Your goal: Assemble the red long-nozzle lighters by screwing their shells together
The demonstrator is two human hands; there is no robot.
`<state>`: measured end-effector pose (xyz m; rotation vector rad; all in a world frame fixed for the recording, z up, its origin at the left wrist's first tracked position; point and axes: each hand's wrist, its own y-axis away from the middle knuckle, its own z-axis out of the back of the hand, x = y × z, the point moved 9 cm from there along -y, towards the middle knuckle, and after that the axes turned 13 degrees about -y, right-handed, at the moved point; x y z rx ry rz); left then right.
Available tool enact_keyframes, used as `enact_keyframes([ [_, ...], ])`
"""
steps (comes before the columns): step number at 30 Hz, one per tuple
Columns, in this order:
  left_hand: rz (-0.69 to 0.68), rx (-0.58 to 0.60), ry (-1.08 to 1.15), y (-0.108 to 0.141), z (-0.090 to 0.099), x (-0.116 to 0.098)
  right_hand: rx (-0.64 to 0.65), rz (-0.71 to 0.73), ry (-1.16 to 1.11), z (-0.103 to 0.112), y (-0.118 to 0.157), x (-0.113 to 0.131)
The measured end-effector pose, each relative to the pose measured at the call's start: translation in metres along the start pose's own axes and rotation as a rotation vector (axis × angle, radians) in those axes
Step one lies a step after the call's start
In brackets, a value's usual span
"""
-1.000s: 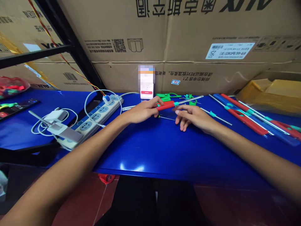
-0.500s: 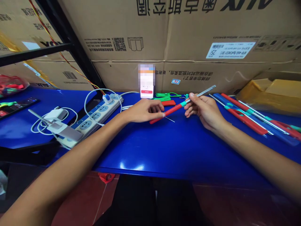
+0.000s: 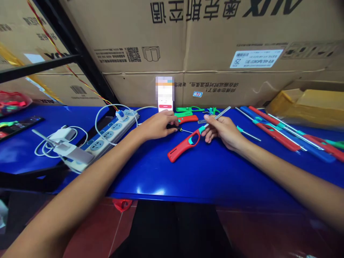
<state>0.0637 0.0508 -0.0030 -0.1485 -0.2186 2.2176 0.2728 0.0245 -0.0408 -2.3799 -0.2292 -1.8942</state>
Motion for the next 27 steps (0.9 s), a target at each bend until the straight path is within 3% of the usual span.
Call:
enact_keyframes([
  [11,0.165,-0.073,-0.268,0.01,0.001,-0.013,0.086,-0.06,-0.035,-0.009,0.003,-0.008],
  [16,0.246,-0.149,-0.29,0.018,-0.001,-0.016,0.102,-0.076,-0.063,-0.009,0.002,-0.012],
  [22,0.199,-0.288,-0.232,0.021,0.011,-0.026,0.084,-0.062,-0.103,-0.009,0.003,-0.008],
  [27,0.131,-0.276,-0.16,0.021,0.013,-0.027,0.051,-0.051,-0.103,-0.008,0.003,-0.008],
])
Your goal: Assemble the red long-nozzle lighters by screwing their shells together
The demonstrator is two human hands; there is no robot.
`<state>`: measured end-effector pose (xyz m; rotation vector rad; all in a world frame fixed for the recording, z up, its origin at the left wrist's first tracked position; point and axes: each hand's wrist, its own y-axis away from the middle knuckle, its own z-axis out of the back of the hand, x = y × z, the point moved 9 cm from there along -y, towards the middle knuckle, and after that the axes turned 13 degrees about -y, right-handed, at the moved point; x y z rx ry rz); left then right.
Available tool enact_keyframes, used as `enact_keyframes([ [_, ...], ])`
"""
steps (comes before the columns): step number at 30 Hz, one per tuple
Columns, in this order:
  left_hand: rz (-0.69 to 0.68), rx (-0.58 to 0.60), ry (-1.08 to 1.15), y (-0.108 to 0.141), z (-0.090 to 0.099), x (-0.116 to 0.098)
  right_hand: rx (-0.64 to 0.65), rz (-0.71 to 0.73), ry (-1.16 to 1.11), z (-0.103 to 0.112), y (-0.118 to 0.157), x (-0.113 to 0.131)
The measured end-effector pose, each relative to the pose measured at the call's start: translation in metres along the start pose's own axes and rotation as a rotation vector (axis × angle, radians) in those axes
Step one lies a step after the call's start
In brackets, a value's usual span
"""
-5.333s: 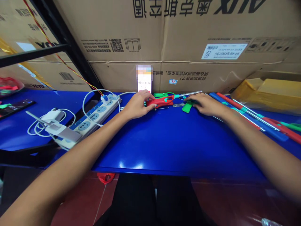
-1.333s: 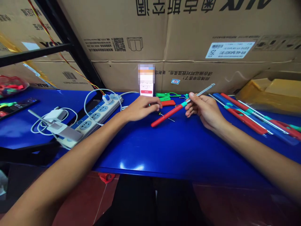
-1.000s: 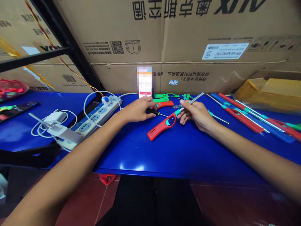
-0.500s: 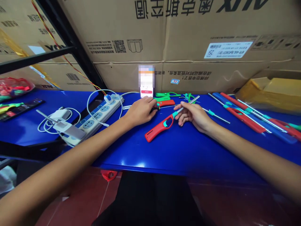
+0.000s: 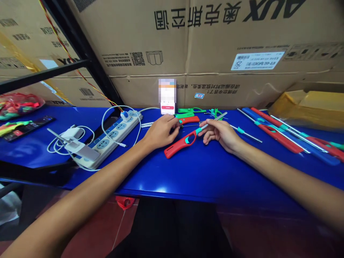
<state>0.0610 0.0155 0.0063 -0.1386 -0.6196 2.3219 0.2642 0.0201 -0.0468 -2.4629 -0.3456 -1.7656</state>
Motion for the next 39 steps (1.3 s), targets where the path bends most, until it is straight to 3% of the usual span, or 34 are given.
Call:
enact_keyframes([
  [7,0.152,-0.063,0.011,0.004,0.011,0.041,-0.051,-0.023,-0.009,0.004,-0.001,0.001],
  [9,0.141,-0.023,0.037,0.004,0.011,0.05,-0.033,-0.051,0.003,0.004,-0.001,0.003],
  [13,0.02,0.119,0.113,0.005,0.004,0.05,0.002,-0.136,0.048,0.007,-0.004,0.005],
  [22,0.019,0.169,0.123,0.003,-0.008,0.048,0.21,-0.391,0.329,0.011,0.0,-0.016],
  [25,0.027,0.17,0.117,0.004,-0.01,0.048,0.222,-0.213,0.446,0.0,0.001,-0.002],
  [30,0.016,0.143,0.087,0.004,-0.014,0.042,0.127,0.433,0.742,-0.027,0.013,0.046],
  [32,0.003,0.153,0.082,0.004,-0.018,0.037,0.188,0.584,0.882,-0.038,0.019,0.047],
  [34,0.008,0.16,0.073,0.003,-0.02,0.035,0.296,0.623,0.977,-0.042,0.02,0.039],
  [39,0.019,0.15,0.064,0.001,-0.019,0.037,0.448,0.554,1.096,-0.034,0.012,0.022],
])
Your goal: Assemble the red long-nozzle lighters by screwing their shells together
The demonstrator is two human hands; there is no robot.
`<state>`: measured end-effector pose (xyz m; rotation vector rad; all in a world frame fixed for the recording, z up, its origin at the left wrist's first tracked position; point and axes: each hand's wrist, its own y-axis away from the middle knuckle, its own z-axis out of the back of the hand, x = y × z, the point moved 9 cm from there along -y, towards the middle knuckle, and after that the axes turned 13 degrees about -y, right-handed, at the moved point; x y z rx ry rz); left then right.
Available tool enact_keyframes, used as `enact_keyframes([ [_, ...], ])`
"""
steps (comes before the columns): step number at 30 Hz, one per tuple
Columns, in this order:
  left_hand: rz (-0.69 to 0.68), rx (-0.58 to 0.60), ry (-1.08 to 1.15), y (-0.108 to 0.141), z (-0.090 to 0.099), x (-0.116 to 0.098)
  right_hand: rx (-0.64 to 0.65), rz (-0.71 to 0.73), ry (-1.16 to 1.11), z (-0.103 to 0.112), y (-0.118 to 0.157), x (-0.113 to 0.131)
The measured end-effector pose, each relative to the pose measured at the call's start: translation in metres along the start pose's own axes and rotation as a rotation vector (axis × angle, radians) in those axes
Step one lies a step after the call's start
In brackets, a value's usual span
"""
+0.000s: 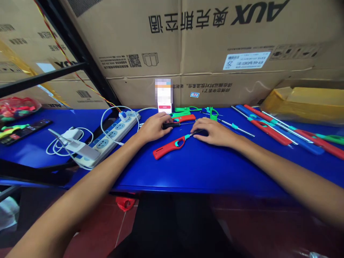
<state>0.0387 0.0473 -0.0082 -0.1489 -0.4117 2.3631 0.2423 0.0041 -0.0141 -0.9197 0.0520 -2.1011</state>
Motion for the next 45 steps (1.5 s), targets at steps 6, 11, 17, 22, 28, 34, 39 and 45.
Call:
enact_keyframes([
  [6,0.077,-0.039,0.077,0.0,0.001,0.012,-0.008,-0.029,-0.03,0.005,0.001,-0.004],
  [11,0.069,-0.017,0.095,-0.001,-0.002,0.011,-0.009,-0.05,-0.057,0.006,0.001,-0.006],
  [17,0.067,-0.003,0.155,0.001,0.002,0.009,0.001,-0.048,-0.058,0.006,0.0,-0.005],
  [22,0.052,-0.005,0.12,0.002,0.007,0.01,0.004,-0.063,-0.064,0.006,0.0,-0.008],
  [28,-0.009,0.056,0.108,0.001,0.001,0.008,-0.005,-0.068,-0.072,0.007,0.0,-0.007],
  [34,-0.035,0.076,0.124,0.002,0.005,0.0,0.013,-0.06,-0.048,0.007,0.001,-0.003],
  [39,-0.04,0.097,0.139,0.002,0.003,-0.003,0.006,-0.067,-0.06,0.007,0.001,-0.004],
  [45,-0.006,0.049,0.188,0.003,0.006,0.0,0.011,-0.051,-0.033,0.008,0.001,-0.004],
])
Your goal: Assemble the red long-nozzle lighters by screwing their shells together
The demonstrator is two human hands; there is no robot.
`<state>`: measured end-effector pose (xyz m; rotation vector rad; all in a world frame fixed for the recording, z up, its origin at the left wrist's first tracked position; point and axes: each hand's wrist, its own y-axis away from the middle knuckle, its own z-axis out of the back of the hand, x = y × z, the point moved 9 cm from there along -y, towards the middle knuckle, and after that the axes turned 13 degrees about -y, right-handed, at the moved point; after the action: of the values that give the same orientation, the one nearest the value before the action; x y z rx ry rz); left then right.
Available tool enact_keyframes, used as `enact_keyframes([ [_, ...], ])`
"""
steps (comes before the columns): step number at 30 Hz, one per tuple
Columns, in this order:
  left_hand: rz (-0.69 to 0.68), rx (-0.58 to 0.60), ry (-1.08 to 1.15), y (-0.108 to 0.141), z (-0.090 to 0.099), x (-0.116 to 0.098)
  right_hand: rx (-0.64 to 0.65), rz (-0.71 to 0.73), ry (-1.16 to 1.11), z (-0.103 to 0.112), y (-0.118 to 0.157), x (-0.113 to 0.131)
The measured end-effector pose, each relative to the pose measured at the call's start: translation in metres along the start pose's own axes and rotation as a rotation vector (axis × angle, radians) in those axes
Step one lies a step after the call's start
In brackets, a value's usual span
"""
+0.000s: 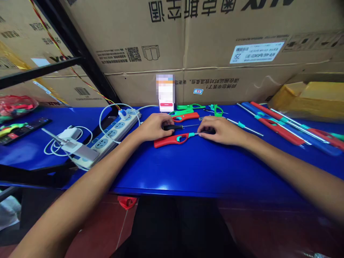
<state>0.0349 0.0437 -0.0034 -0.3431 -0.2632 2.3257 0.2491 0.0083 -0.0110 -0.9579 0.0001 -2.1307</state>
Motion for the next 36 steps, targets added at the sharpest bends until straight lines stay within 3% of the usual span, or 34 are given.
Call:
enact_keyframes([
  [5,0.016,-0.101,0.009,0.001,0.012,-0.001,-0.038,0.033,0.031,-0.001,0.001,0.003],
  [14,-0.083,-0.215,-0.034,0.004,0.026,-0.022,-0.356,0.183,0.247,0.024,0.008,0.036],
  [23,-0.145,-0.216,0.012,0.005,0.023,-0.031,-0.252,0.12,0.226,0.015,0.004,0.018],
  [36,-0.04,-0.099,-0.019,0.002,0.009,-0.024,-0.335,0.071,0.106,0.017,0.005,0.021],
])
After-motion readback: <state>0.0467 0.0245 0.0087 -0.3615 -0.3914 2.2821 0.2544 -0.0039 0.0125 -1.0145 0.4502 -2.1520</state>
